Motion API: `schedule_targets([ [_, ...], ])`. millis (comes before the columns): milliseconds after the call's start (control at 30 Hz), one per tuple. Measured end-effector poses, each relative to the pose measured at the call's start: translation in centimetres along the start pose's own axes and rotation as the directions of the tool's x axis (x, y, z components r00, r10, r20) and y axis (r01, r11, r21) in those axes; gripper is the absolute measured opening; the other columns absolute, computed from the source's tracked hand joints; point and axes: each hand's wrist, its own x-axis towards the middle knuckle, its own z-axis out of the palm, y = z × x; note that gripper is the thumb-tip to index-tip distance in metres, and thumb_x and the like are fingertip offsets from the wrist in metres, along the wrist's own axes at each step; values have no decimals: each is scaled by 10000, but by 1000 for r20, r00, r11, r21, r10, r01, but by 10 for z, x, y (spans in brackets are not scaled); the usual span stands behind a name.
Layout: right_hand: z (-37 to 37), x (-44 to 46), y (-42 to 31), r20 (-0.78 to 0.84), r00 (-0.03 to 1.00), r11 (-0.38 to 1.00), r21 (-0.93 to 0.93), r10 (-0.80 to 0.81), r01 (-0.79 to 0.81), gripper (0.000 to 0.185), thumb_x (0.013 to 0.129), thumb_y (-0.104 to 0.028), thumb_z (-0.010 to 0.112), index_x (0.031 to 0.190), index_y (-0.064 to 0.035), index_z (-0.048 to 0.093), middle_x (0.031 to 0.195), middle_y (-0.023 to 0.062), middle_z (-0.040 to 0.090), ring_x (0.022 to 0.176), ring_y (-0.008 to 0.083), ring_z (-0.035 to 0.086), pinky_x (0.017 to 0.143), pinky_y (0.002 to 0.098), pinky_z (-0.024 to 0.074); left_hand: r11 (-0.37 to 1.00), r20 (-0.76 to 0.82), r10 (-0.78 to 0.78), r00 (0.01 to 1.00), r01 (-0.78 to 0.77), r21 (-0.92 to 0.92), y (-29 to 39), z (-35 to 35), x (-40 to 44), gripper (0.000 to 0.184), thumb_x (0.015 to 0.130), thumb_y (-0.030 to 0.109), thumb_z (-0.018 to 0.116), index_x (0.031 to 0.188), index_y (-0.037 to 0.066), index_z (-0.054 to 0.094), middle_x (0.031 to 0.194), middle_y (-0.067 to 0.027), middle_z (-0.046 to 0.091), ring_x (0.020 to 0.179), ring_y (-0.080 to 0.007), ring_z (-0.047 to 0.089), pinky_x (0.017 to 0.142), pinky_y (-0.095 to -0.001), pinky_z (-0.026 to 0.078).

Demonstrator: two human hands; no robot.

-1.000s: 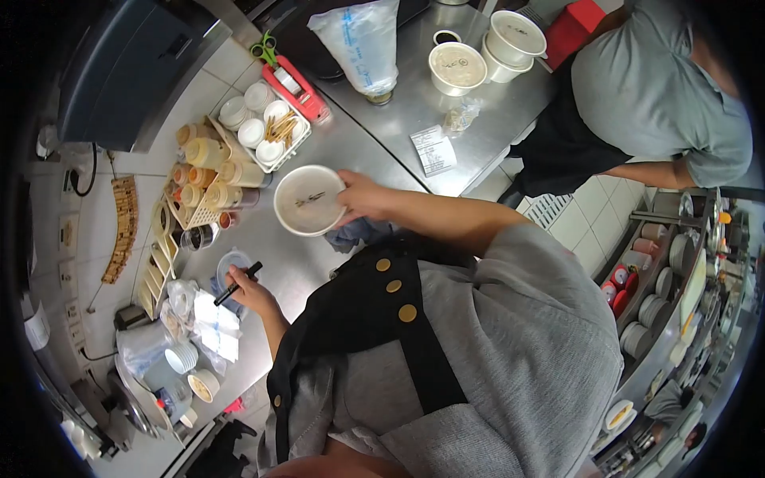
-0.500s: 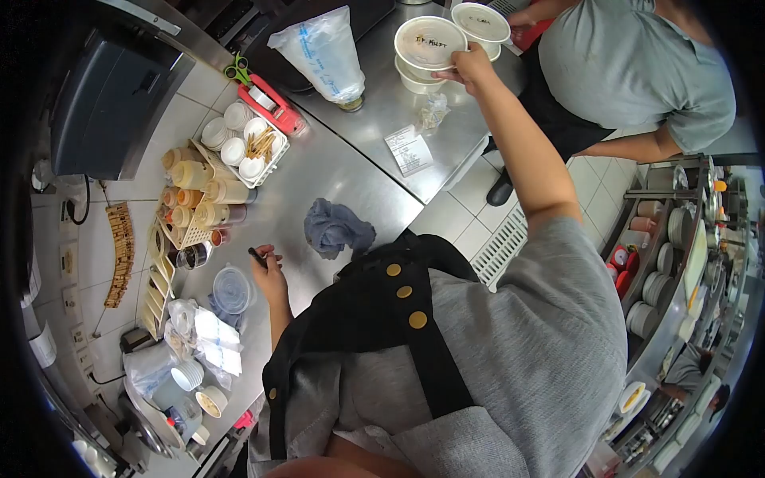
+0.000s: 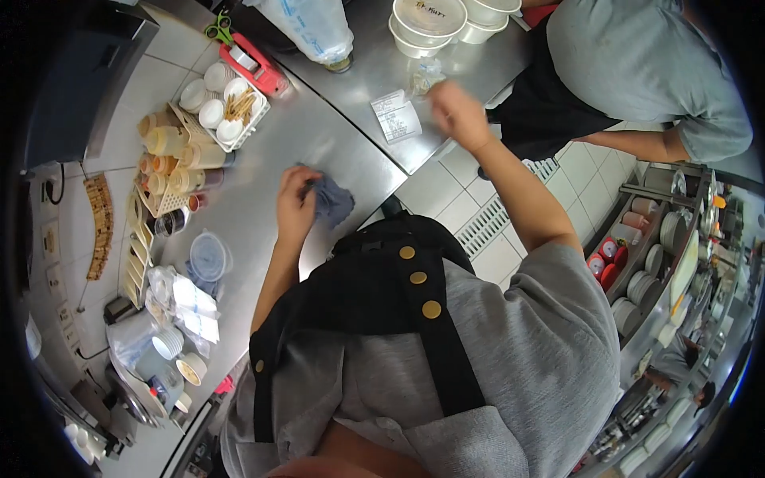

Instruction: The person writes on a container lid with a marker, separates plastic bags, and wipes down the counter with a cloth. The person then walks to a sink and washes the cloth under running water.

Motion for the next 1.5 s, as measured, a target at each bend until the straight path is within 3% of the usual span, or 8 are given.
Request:
schedule_targets([
  [33,2,-1,-8,11,1000,1000,7,-2,2,371,849,-113,669,1209,-123,580,1079,51,593,810,258,656,689,358,533,1000,-3,-13,1000,13,0,10,10,6,309,770,-70,558,1022,89,636,1084,-118,571,925,-292,616,759,-352,518],
  [100,16,4,-25,436,895,996,46,-92,80,451,823,-130,683,1256,-206,582,1088,26,591,841,292,638,725,377,531,997,252,-72,965,62,47,30,23,20,328,834,8,567,1139,117,617,985,-120,612,847,-292,636,718,-350,498],
  [233,48,24,-12,648,761,993,-113,44,38,525,833,-259,689,1342,-289,566,1150,36,606,940,284,654,777,380,529,962,450,-233,862,136,239,39,45,41,499,864,205,551,1353,271,483,797,-156,661,787,-370,661,722,-457,507],
  [500,88,22,-35,467,827,946,-78,313,-315,704,716,-480,774,1359,-299,552,1084,67,691,987,269,665,814,385,535,832,380,-467,798,252,494,22,90,82,643,831,229,561,1438,262,348,1020,-177,697,922,-405,668,814,-496,520],
  [833,98,18,-27,393,852,933,-39,344,-359,578,753,-259,743,1311,-316,603,1083,65,699,894,295,669,760,375,544,838,463,-411,785,126,530,34,124,89,569,838,197,559,1377,276,394,977,-184,698,896,-381,678,797,-494,520],
  [1200,88,22,-31,421,838,935,-76,346,-347,599,749,-424,754,1318,-339,588,1015,63,714,865,278,688,724,384,552,827,470,-393,790,80,556,32,117,94,528,838,183,556,1344,278,440,949,-173,705,886,-372,682,804,-488,519],
  [1300,84,25,-36,449,818,927,-74,360,-367,672,712,-509,765,1334,-344,572,1042,49,711,892,272,685,743,382,548,799,417,-435,798,129,587,8,100,102,570,845,226,529,1396,294,403,1010,-217,687,936,-398,668,837,-501,512],
  [1500,80,28,-41,488,779,913,-108,394,-394,709,702,-520,771,1352,-340,554,1067,56,702,928,279,677,765,390,542,705,-3,-548,837,464,537,-30,24,106,517,855,260,526,1363,254,428,1009,-241,684,949,-428,657,826,-511,500],
])
